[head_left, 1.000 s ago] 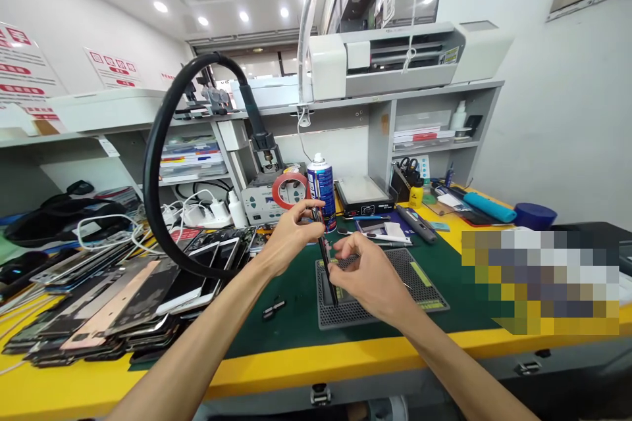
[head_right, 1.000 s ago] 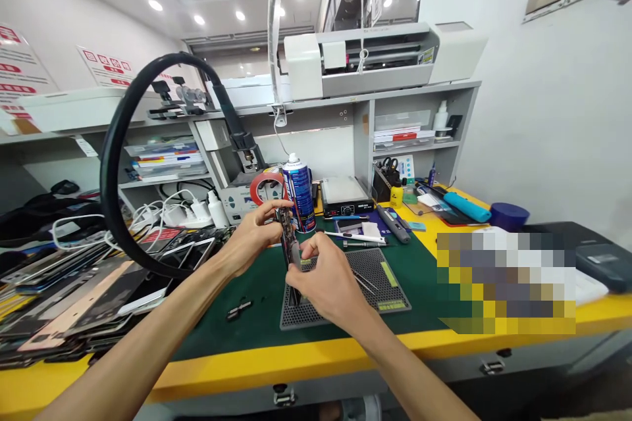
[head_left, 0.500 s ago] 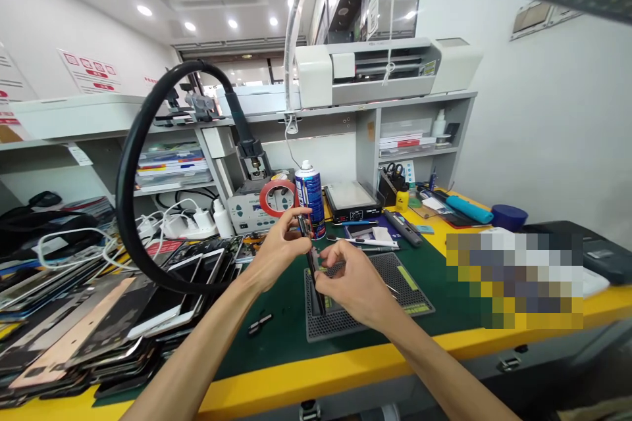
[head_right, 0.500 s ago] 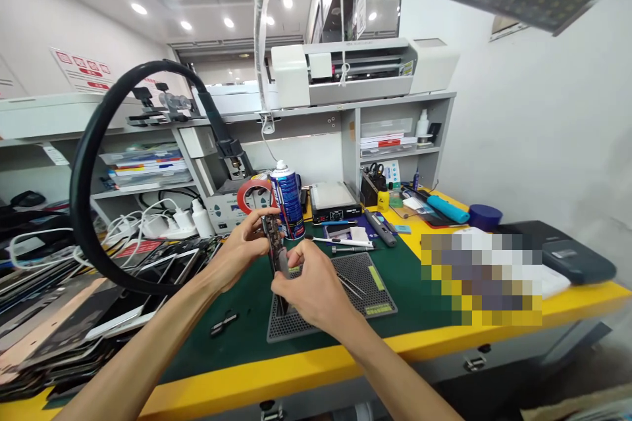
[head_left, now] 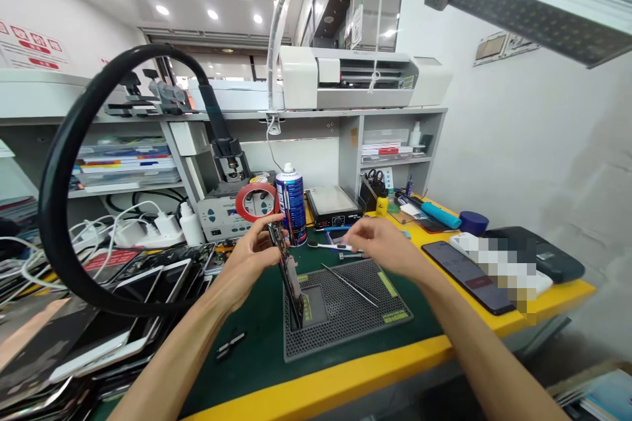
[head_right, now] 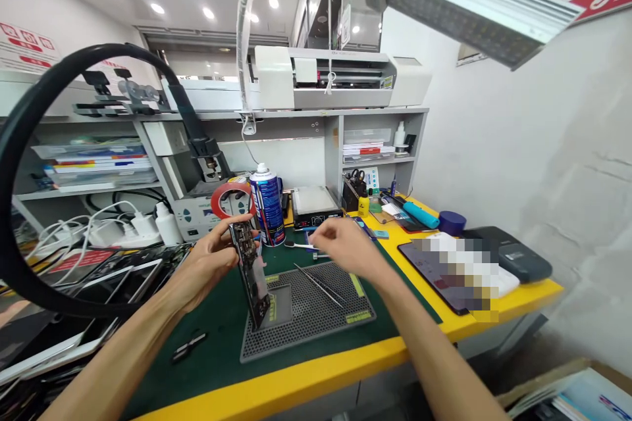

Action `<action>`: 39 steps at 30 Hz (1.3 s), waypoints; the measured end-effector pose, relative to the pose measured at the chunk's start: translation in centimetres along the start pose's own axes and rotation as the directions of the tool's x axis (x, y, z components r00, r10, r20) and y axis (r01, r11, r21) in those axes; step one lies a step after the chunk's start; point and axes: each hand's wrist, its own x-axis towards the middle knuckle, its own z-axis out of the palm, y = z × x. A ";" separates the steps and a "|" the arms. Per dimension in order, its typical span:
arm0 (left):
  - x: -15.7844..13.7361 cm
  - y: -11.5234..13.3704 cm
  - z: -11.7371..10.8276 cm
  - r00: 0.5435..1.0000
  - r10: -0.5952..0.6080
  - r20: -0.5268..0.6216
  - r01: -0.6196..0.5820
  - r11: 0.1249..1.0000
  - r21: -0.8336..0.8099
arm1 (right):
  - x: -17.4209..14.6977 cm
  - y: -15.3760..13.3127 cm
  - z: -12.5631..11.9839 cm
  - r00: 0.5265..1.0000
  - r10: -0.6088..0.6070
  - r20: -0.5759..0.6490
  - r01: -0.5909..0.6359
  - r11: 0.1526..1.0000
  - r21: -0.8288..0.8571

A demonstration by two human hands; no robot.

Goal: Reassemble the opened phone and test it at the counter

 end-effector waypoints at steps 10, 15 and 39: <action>0.2 -0.8 -0.8 1.000 -0.005 -0.020 0.003 0.998 -0.070 | 8.8 5.1 -0.2 0.949 0.126 0.288 0.039 0.861 -0.507; 0.0 -1.0 -1.0 0.995 -0.053 -0.081 0.043 0.992 -0.115 | 9.5 5.9 1.3 0.949 0.162 0.270 0.050 0.768 -0.638; -0.3 -0.9 -1.0 0.994 -0.042 -0.101 0.034 0.997 -0.075 | 10.1 2.7 6.2 0.976 0.191 0.102 -0.024 0.562 -0.827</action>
